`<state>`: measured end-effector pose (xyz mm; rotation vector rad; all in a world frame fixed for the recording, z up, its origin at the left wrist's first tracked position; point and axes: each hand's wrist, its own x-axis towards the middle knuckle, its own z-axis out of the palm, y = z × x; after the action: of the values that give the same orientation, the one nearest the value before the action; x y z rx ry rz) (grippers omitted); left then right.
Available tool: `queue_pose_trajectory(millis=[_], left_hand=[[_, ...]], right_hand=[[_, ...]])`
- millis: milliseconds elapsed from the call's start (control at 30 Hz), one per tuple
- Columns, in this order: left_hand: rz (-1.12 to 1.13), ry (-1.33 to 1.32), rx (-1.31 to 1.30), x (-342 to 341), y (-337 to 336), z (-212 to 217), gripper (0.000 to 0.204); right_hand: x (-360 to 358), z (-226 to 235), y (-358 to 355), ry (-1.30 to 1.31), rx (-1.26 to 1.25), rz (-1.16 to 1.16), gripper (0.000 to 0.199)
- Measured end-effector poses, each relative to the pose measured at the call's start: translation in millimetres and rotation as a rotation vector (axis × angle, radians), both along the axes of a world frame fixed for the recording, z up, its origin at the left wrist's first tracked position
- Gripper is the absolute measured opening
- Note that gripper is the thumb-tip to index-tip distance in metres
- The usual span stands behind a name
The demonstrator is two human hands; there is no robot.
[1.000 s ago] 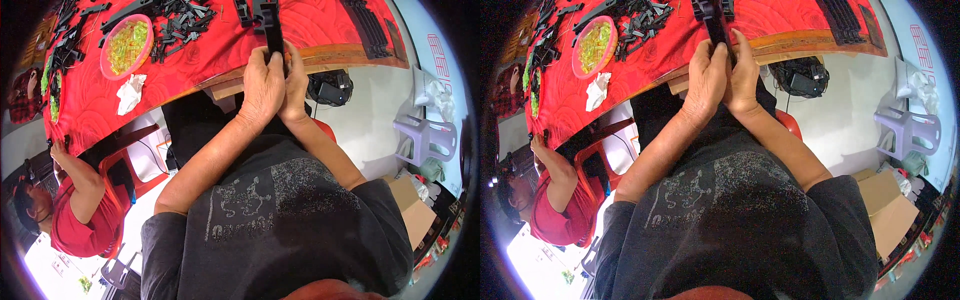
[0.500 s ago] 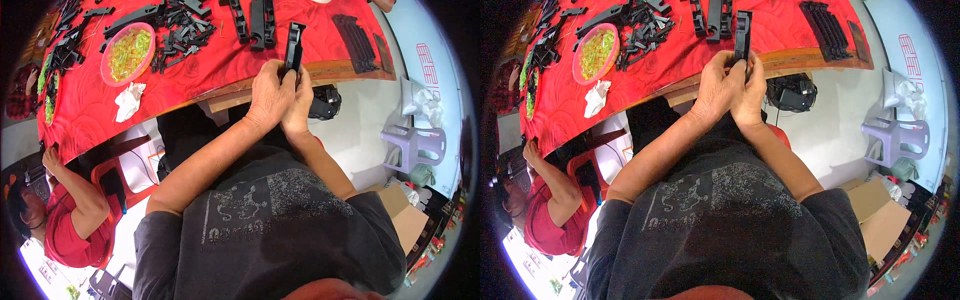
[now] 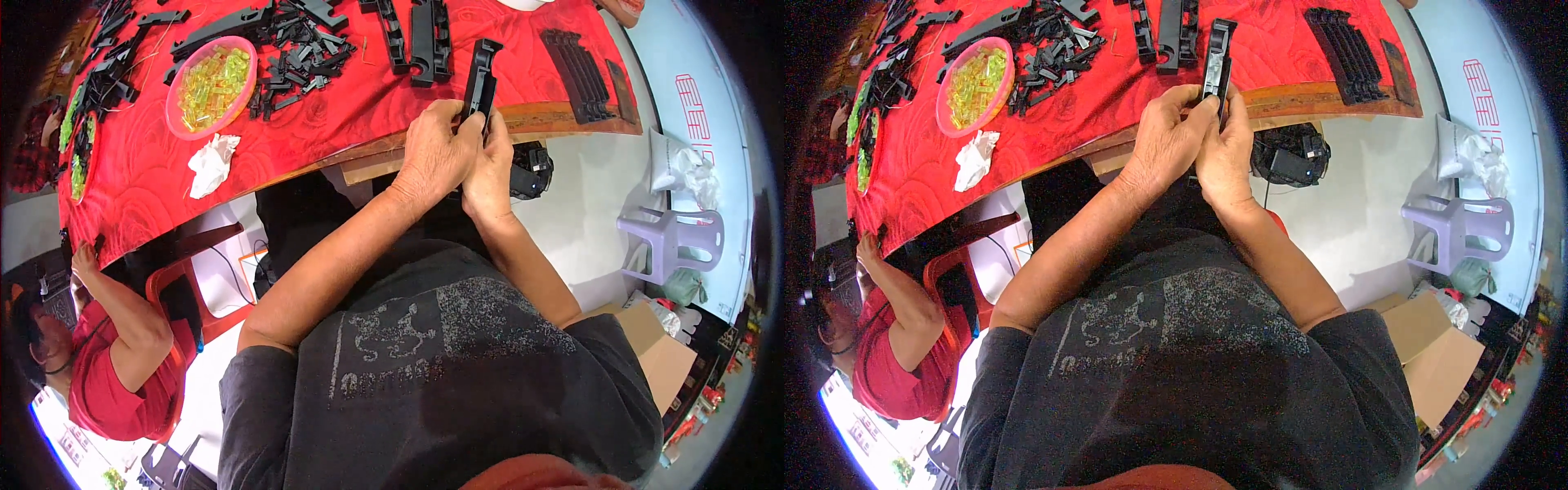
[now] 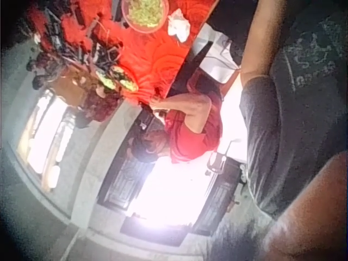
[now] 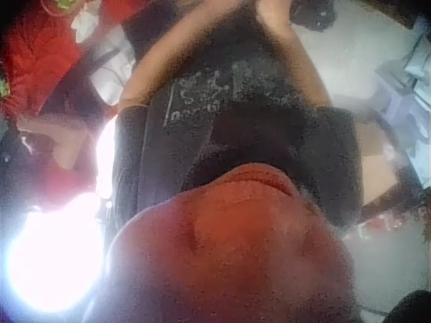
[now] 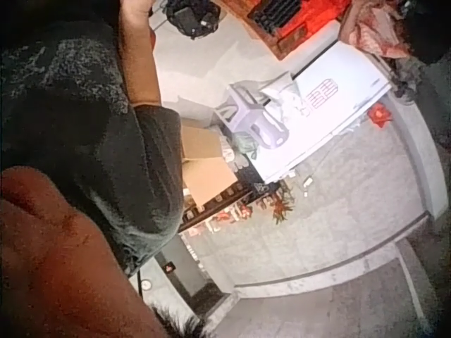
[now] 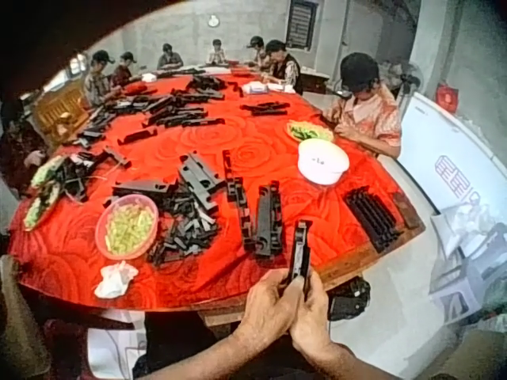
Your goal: The person takes a small plastic piece from a bowl and inserts it into a black plastic frame, then presses and fits the components together by hand.
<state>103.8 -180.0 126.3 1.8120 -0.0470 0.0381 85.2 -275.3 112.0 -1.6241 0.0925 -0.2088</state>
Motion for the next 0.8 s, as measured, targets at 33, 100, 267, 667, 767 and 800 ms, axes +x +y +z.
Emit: queue_pose_trajectory(millis=[33, 100, 267, 667, 767, 800], left_hand=[[-0.011, 0.003, -0.015, -0.1, 1.7, 0.7, 0.03], [-0.021, 0.005, -0.031, -0.9, 2.7, 1.7, 0.031], [-0.042, 0.063, -0.137, -2.1, 6.0, 11.1, 0.038], [-0.044, 0.001, -0.105, -4.1, 16.0, 20.3, 0.041], [-0.061, -0.103, -0.036, -17.6, 10.7, 23.4, 0.042], [-0.077, -0.175, -0.02, -22.4, 9.2, 25.5, 0.044]], right_hand=[[-0.5, 4.3, 1.8, 0.022, 0.057, 0.0, 0.025], [-3.3, 8.4, 6.1, 0.043, 0.113, -0.001, 0.024], [-7.1, 4.1, 3.8, 0.144, 0.394, 0.077, 0.025], [-16.2, 30.3, 17.2, 0.001, 0.624, 0.075, 0.044], [-10.1, 30.5, 12.5, 0.045, 0.507, 0.033, 0.034], [-10.0, 29.0, 10.2, 0.045, 0.507, 0.031, 0.034]])
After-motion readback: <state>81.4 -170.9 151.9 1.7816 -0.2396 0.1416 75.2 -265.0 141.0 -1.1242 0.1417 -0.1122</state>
